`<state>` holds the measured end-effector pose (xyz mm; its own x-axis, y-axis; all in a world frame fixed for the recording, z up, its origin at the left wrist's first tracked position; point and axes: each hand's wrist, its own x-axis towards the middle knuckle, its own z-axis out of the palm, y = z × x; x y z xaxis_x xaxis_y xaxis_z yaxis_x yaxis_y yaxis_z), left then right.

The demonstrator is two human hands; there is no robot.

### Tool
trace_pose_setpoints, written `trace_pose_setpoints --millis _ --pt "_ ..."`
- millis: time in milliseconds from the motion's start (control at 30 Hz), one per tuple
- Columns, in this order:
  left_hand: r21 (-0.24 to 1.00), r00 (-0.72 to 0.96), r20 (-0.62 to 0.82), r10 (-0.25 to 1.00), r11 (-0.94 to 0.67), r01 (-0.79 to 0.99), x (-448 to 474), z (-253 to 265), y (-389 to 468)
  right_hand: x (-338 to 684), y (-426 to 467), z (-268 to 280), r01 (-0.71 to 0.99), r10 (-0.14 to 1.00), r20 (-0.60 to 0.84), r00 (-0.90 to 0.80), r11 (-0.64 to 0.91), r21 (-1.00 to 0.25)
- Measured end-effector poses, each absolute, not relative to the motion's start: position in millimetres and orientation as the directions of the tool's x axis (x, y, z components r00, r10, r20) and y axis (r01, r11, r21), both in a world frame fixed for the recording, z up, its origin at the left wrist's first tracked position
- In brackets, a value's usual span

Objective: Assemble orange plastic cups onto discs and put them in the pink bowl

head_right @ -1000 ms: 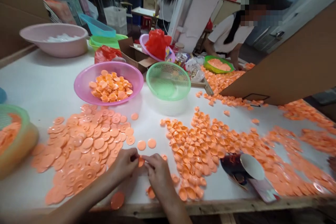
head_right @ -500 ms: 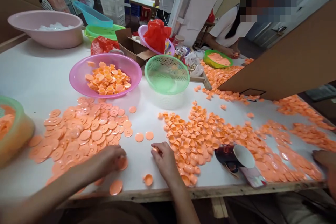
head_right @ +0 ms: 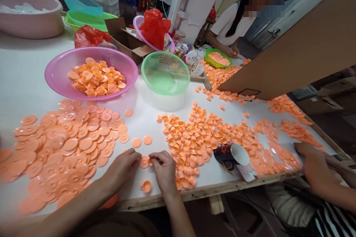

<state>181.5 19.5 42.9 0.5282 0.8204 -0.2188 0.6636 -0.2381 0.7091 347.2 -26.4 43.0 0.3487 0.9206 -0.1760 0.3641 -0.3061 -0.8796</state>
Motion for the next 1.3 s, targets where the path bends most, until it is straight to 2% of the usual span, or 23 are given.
trace_pose_setpoints --millis 200,333,467,567,667,833,1033,1200,1300 --pt "0.875 0.489 -0.283 0.825 0.014 0.483 191 43 22 335 -26 37 0.425 0.911 -0.225 0.346 -0.365 -0.828" --pt "0.885 0.402 -0.355 0.844 0.164 0.436 193 35 21 333 -21 37 0.44 0.907 -0.229 0.353 -0.377 -0.815" --pt "0.887 0.363 -0.393 0.845 0.244 0.392 191 25 18 333 -17 34 0.418 0.906 -0.258 0.336 -0.389 -0.821" --pt "0.893 0.378 -0.426 0.822 0.314 0.324 189 23 20 329 -14 33 0.438 0.912 -0.237 0.335 -0.373 -0.818" --pt "0.876 0.433 -0.479 0.764 0.38 0.299 186 28 29 326 -10 35 0.531 0.937 -0.183 0.298 -0.322 -0.784" --pt "0.85 0.434 -0.501 0.749 0.332 0.408 190 37 39 325 -7 41 0.624 0.955 -0.147 0.256 -0.28 -0.73" --pt "0.877 0.408 -0.458 0.79 0.328 0.35 194 30 32 322 -7 38 0.677 0.965 -0.109 0.239 -0.245 -0.694" --pt "0.888 0.406 -0.399 0.822 0.236 0.395 196 33 33 321 -6 29 0.538 0.934 -0.149 0.324 -0.311 -0.784" --pt "0.877 0.402 -0.379 0.834 0.185 0.444 197 35 27 326 -9 40 0.444 0.94 -0.21 0.269 -0.315 -0.839"
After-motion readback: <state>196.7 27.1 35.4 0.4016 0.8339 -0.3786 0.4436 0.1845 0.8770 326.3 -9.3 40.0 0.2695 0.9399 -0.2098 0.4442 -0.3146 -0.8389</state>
